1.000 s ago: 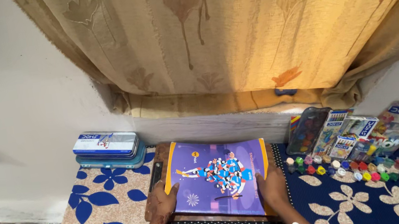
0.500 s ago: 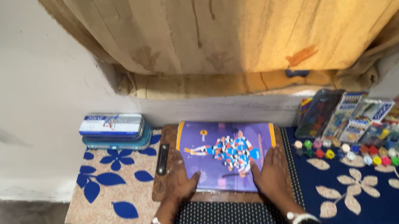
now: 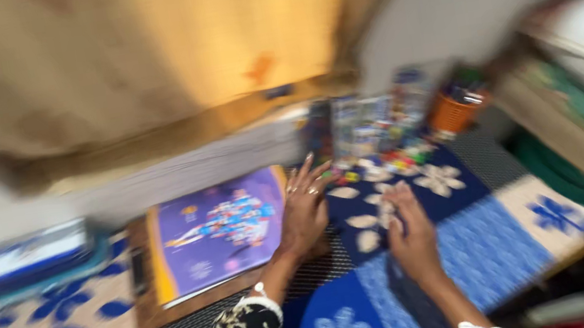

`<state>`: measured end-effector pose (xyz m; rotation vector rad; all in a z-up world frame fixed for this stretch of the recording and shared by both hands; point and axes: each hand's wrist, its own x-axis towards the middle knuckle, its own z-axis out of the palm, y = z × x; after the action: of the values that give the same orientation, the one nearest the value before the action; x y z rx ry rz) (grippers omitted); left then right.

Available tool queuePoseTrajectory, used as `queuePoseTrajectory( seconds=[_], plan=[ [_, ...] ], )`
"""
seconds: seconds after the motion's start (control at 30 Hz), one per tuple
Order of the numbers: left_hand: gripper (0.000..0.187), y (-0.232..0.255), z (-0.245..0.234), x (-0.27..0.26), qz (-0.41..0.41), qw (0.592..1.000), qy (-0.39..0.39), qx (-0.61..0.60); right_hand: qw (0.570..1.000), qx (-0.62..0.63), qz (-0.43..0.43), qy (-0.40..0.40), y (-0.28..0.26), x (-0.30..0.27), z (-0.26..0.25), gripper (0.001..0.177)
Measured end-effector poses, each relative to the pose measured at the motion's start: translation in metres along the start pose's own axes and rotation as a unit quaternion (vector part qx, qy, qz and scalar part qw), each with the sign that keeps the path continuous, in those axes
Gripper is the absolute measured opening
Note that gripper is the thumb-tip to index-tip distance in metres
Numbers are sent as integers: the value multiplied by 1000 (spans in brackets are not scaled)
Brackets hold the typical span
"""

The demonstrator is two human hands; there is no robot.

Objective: The person organizes stationery items on a table, arranging boxes of crayons, a paint set, and a pencil case. They then pick up several books from a nearby chair and stack them on the table.

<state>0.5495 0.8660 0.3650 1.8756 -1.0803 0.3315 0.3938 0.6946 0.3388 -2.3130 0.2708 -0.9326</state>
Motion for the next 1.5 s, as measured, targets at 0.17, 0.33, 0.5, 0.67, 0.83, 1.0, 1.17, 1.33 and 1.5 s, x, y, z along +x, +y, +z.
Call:
queuePoseTrajectory(
  seconds=[0.17,0.33,0.5,0.67,0.83,1.0,1.17,1.33,1.5],
  plan=[
    [42,148,120,50,175,968,-72,-164,963,-140,-2,230,49,-44,-200,38],
    [38,272,230,67,278,917,-136,-252,913,-244,77,317,100,-117,-358,38],
    [35,375,355,81,309,881,-191,-303,880,-291,134,350,182,-178,-466,37],
    [32,468,505,95,300,865,-225,-334,862,-309,208,344,333,-219,-570,41],
    [25,530,640,104,282,862,-294,-302,838,-314,393,211,496,-263,-637,48],
    [21,542,759,83,220,870,-348,-271,828,-351,437,34,644,-318,-645,60],
    [24,518,860,57,229,876,-349,-242,767,-351,533,-58,742,-351,-634,68],
    [20,482,902,37,147,870,-418,-218,761,-397,505,-90,781,-361,-617,65],
    [23,455,925,27,147,871,-400,-245,769,-489,399,-106,814,-383,-603,41]
  ],
)
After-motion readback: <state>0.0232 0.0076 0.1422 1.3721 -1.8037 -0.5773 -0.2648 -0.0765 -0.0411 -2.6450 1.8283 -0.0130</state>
